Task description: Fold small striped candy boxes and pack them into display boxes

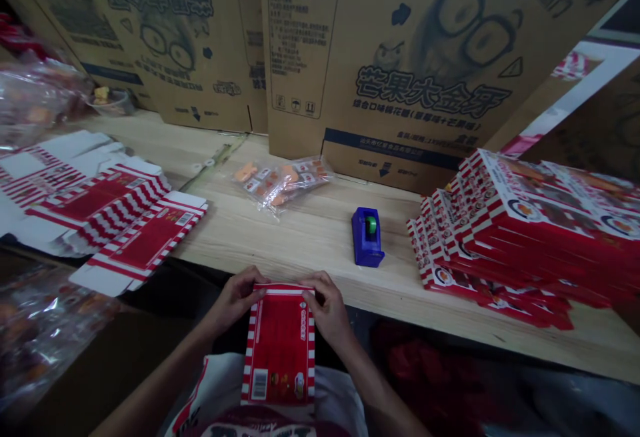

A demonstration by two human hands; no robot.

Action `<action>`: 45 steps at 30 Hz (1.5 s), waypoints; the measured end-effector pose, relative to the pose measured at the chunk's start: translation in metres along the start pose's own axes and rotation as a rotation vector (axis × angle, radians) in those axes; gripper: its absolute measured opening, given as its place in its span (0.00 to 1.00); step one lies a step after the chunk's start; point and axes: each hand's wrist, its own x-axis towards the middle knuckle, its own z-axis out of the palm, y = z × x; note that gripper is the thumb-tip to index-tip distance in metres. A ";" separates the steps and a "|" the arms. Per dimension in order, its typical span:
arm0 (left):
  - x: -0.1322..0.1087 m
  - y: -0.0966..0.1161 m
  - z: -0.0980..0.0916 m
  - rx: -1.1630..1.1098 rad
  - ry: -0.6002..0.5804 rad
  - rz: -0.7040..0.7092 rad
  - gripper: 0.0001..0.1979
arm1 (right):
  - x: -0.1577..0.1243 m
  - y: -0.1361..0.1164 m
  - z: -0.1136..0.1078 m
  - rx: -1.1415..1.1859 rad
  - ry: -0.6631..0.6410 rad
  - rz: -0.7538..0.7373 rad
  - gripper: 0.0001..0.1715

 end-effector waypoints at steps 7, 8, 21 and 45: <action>0.002 0.009 -0.016 -0.061 -0.013 -0.061 0.15 | 0.010 -0.014 -0.007 -0.087 -0.131 0.036 0.09; 0.005 0.011 -0.019 -0.093 -0.027 -0.094 0.15 | 0.015 -0.018 -0.008 -0.109 -0.132 0.061 0.07; 0.022 0.030 -0.036 -0.202 -0.213 -0.225 0.14 | 0.046 -0.042 -0.011 -0.178 -0.231 0.091 0.09; 0.000 -0.001 0.025 -0.151 0.128 0.034 0.10 | -0.012 -0.004 -0.005 -0.011 0.093 0.036 0.06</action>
